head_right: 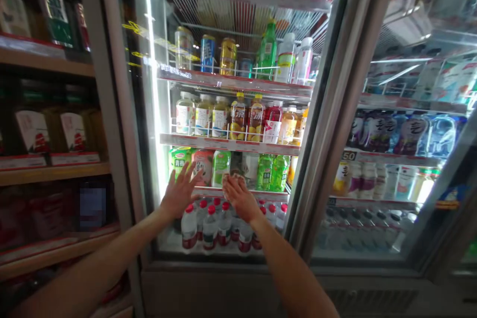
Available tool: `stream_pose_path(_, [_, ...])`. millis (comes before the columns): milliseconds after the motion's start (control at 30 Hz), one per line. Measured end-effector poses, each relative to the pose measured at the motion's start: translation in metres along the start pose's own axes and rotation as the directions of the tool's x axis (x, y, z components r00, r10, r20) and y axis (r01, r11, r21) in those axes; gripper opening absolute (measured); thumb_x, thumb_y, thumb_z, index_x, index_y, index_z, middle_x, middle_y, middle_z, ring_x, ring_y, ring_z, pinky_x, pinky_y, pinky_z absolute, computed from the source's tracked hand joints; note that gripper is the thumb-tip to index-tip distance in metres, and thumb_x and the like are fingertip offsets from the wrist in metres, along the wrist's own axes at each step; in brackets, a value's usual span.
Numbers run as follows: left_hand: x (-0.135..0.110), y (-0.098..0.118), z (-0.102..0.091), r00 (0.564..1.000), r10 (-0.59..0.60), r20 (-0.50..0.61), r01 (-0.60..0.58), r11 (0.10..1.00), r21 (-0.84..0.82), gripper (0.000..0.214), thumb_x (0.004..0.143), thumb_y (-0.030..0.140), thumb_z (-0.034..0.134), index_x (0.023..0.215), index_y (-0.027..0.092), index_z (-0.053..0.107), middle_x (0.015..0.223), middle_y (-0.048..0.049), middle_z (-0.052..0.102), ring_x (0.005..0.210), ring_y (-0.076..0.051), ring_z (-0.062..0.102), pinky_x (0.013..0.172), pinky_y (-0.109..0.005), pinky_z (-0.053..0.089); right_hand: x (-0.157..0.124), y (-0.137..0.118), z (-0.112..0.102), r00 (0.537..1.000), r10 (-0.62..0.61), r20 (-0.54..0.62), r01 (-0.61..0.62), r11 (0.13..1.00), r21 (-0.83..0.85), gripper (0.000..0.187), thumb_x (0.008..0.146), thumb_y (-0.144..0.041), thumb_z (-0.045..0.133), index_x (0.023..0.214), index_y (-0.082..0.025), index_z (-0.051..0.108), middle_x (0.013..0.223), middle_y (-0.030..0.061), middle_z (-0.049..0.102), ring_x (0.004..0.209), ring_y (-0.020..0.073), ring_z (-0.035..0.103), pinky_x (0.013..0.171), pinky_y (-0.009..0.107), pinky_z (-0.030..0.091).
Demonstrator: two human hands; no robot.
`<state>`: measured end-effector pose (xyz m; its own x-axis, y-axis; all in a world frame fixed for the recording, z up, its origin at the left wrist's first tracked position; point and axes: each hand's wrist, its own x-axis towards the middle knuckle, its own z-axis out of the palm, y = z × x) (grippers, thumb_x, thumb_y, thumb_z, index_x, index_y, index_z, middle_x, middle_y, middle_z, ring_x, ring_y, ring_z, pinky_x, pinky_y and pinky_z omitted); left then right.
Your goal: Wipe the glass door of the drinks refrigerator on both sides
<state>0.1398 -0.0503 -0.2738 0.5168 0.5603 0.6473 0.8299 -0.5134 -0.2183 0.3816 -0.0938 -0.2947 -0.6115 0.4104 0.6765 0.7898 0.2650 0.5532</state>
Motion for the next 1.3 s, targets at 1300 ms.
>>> stream_pose_path(1300, [-0.035, -0.099, -0.018, 0.983, -0.178, -0.043, 0.182, 0.978, 0.1, 0.071, 0.077, 0.029, 0.063, 0.14, 0.022, 0.031, 0.151, -0.0137, 0.019, 0.139, -0.032, 0.017, 0.107, -0.057, 0.022, 0.132, -0.069, 0.023, 0.997, -0.068, -0.035, 0.069, 0.997, 0.044, 0.042, 0.09, -0.013, 0.038, 0.132, -0.012, 0.045, 0.143, 0.0104, 0.04, 0.138, 0.0236, 0.026, 0.109, 0.049, 0.033])
